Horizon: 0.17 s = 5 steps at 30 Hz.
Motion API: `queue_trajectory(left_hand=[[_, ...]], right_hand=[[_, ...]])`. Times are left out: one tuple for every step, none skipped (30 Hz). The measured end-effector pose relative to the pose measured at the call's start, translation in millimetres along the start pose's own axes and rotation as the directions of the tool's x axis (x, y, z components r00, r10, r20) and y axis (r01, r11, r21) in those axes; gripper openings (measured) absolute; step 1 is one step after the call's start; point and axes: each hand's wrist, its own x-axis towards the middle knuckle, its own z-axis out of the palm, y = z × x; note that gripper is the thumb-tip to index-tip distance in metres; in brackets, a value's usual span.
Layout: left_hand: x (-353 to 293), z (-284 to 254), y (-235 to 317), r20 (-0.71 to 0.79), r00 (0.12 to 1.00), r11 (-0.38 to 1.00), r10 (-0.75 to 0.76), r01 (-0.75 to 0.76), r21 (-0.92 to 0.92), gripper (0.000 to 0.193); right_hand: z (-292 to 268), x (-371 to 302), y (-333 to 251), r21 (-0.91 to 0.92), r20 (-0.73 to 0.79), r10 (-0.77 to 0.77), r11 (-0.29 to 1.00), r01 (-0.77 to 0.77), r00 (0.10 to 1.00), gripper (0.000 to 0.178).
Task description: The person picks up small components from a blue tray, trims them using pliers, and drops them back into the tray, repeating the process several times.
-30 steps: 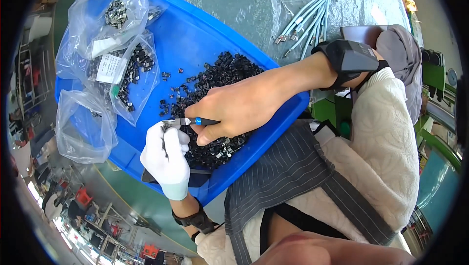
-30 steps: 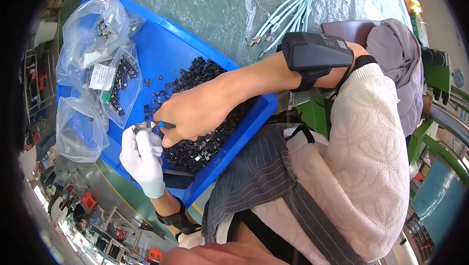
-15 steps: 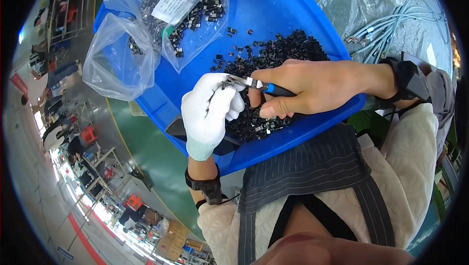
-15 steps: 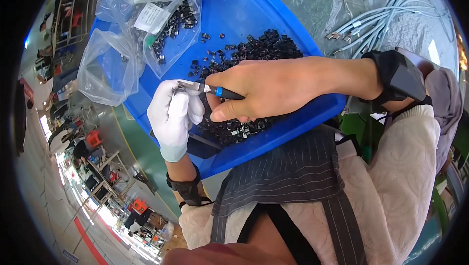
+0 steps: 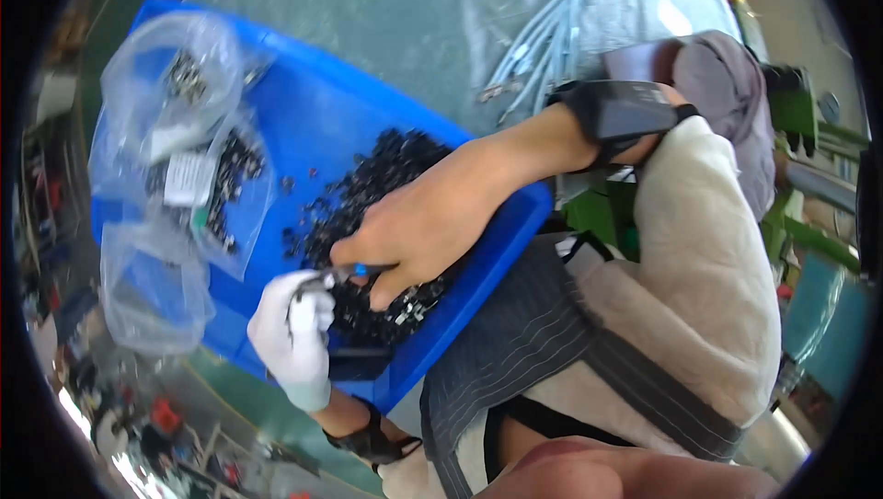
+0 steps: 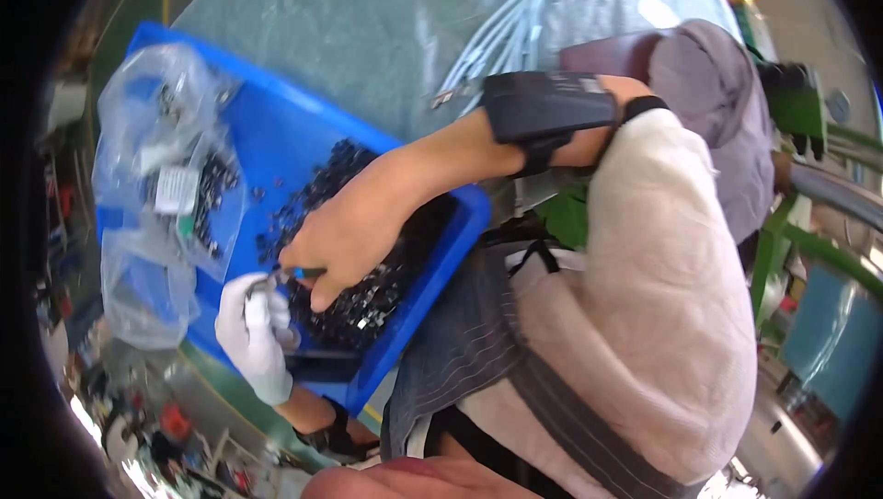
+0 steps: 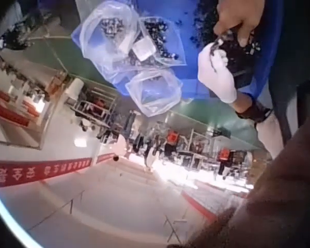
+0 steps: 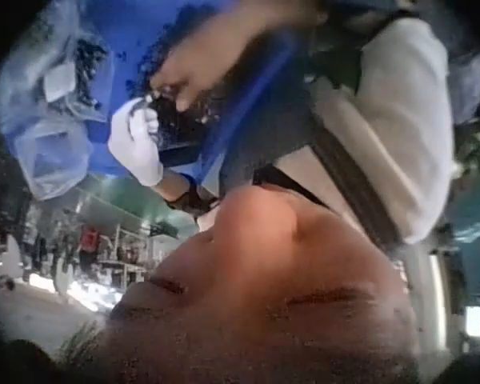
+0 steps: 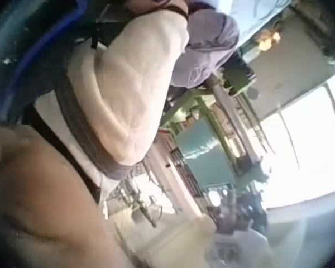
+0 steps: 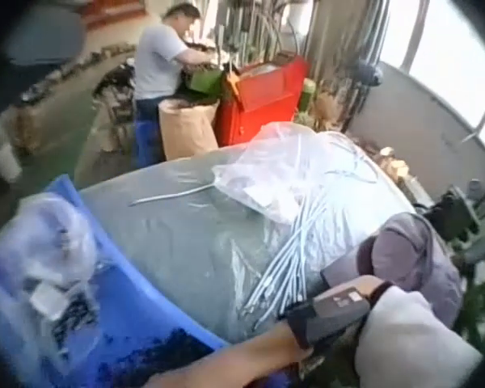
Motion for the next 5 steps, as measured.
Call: queue_trajectory(left_hand=[[0.7, 0.4, -4.7, 0.025, 0.999, 1.0, 0.022, -0.021, -0.021, 0.017], [2.4, -1.0, -6.9, 0.024, 0.999, 0.999, 0.048, -0.048, -0.013, 0.017], [4.8, -1.9, -8.4, 0.02, 0.997, 0.997, 0.072, -0.072, -0.002, 0.017], [8.0, -2.0, -9.3, 0.013, 0.996, 0.996, 0.093, -0.094, 0.013, 0.017], [11.7, -0.7, -9.6, 0.025, 0.994, 0.995, 0.104, -0.104, 0.01, 0.017]], right_hand=[[0.6, 2.4, 1.3, -0.007, 0.015, 0.01, 1.0, -0.01, 1.0, 0.041], [-0.2, 4.6, 0.9, -0.012, 0.034, 0.011, 1.0, -0.011, 0.999, 0.041], [-0.8, 5.7, 0.5, -0.016, 0.057, 0.007, 1.0, -0.006, 0.998, 0.042], [-0.9, 4.9, -0.2, -0.019, 0.082, -0.001, 1.0, 0.003, 0.997, 0.043], [-3.2, 2.4, -0.2, -0.019, 0.068, 0.006, 1.0, -0.004, 0.998, 0.043]])
